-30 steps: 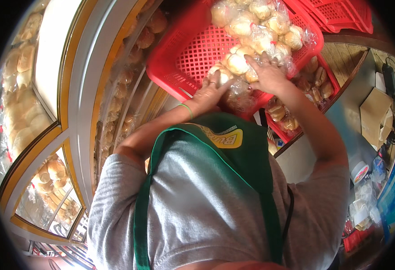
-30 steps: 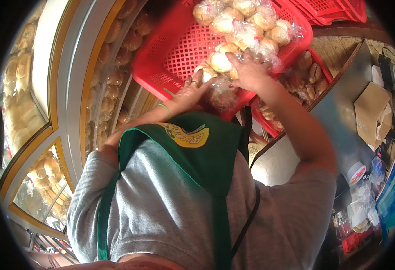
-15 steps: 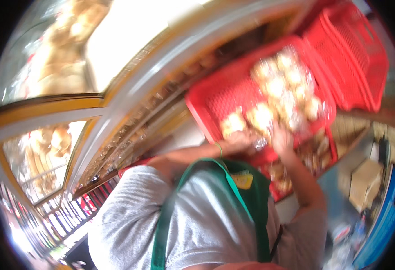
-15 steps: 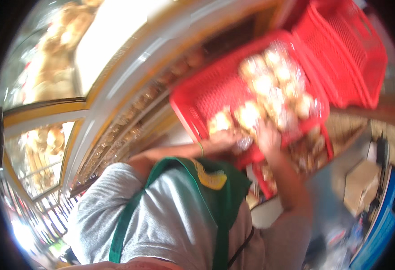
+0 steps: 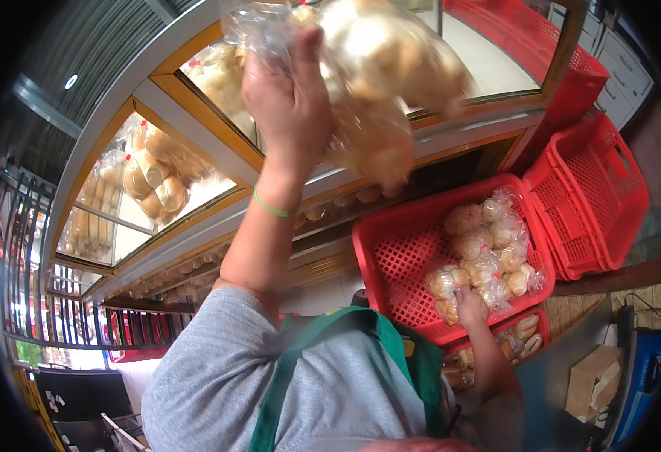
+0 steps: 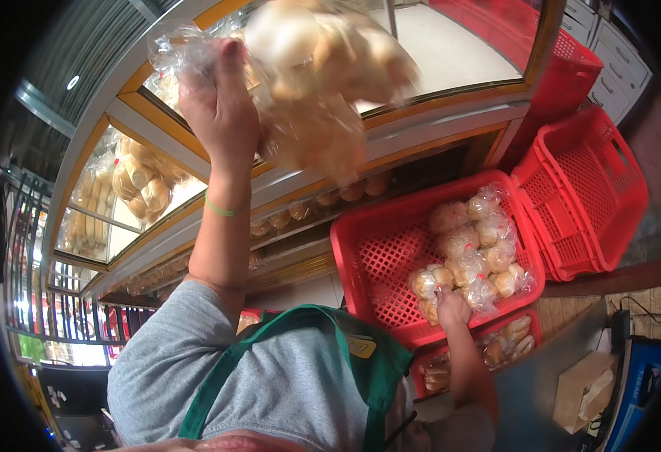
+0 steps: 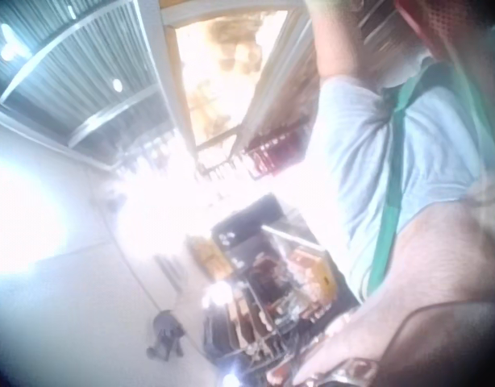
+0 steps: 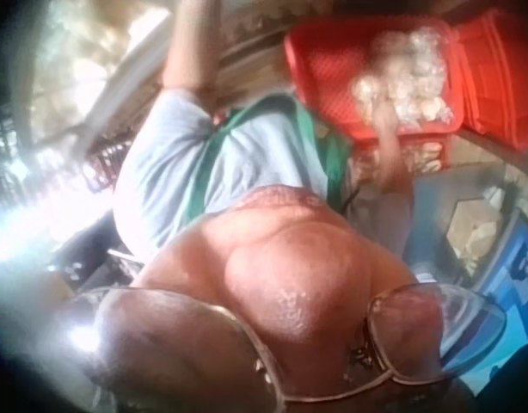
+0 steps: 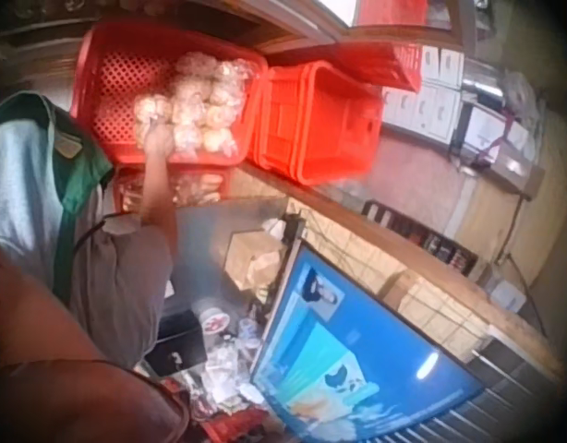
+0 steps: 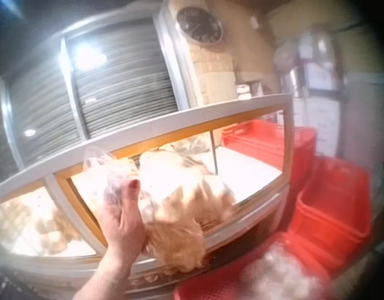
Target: The person transfers packaged bread rolls and buns from red plastic baskets into a glass display case. They repeatedly pick up items, place them on shelves, and adjust the arrangement to fit more products.
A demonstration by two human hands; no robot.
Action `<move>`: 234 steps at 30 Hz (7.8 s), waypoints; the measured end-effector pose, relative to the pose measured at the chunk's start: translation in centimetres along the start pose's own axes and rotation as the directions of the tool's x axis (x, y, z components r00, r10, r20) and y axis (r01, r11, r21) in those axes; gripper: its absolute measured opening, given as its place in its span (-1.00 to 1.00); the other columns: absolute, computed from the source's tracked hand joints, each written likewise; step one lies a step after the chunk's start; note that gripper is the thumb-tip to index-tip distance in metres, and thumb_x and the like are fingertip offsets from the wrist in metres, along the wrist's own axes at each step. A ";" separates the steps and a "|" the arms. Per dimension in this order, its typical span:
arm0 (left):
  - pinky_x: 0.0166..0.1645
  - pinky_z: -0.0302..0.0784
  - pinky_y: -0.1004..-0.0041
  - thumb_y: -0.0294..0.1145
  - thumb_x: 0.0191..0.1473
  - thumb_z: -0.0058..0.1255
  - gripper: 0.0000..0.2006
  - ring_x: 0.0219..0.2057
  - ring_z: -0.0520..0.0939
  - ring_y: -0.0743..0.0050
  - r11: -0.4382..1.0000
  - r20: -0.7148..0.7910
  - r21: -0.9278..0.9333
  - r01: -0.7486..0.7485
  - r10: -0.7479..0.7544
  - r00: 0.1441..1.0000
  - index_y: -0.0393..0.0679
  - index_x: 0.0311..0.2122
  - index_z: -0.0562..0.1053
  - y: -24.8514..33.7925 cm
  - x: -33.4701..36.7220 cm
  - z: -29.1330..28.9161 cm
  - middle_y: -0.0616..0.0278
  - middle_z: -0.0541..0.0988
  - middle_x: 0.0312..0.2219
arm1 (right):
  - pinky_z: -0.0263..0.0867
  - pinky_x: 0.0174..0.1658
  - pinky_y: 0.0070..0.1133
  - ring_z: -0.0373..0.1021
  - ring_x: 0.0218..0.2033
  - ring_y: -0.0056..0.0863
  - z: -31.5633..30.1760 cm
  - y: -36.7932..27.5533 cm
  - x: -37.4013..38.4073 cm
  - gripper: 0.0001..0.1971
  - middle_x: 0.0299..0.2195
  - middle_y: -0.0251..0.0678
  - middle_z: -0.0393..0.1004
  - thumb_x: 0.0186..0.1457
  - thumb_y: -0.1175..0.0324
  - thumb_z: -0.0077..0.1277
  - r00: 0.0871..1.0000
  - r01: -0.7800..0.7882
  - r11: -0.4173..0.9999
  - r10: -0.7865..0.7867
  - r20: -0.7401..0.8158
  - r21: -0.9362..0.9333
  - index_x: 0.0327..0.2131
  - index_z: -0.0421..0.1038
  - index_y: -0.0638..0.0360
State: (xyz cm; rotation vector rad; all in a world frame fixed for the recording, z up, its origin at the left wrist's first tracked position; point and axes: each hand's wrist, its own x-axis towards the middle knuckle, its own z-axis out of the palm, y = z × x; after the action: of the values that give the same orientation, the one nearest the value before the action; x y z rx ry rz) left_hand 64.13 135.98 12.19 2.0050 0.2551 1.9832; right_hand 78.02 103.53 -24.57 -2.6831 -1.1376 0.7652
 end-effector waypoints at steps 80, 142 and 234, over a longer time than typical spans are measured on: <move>-0.44 0.48 -0.01 -0.35 0.06 -0.16 -0.82 -0.55 0.60 0.11 0.051 0.464 0.884 -0.465 0.036 0.885 -0.10 -0.46 0.47 -14.8 -1.5 -6.9 0.13 0.55 -0.65 | 0.38 -0.26 -0.62 0.47 -0.38 -0.51 -19.2 -14.8 7.7 -0.55 -0.35 -0.21 0.53 0.11 0.48 0.03 0.606 0.655 0.691 -0.239 -0.759 0.305 0.11 0.32 0.05; 0.06 0.38 0.24 -0.60 -0.22 0.23 -0.31 -0.01 0.37 -0.02 0.918 0.114 0.280 0.280 -0.322 0.940 -0.17 0.09 0.22 -7.1 -7.5 -1.7 -0.03 0.35 -0.06 | 0.23 -0.07 -0.28 0.30 -0.06 -0.16 -24.8 -30.6 10.3 -0.24 -0.05 -0.14 0.31 -0.16 0.10 0.28 -0.167 0.559 0.732 -0.360 -0.918 -0.389 0.19 0.23 -0.21; 0.06 0.42 0.31 -0.26 0.02 0.14 -0.54 -0.03 0.55 0.20 0.424 0.409 0.434 -0.794 -0.879 -0.246 -0.01 0.08 0.43 -25.1 15.4 3.2 0.18 0.57 -0.03 | 0.13 0.02 0.07 -0.08 0.28 0.19 -25.2 -32.9 14.7 -0.31 0.26 -0.14 0.10 -0.09 -0.01 0.24 0.060 0.797 0.586 -0.315 -0.947 -0.144 0.17 0.25 -0.55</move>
State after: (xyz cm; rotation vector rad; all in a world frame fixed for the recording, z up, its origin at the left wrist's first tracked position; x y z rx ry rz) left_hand 69.95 164.44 18.21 3.0364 1.1724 -1.4401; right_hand 78.26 139.07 1.34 -1.4080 -1.2481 -0.6222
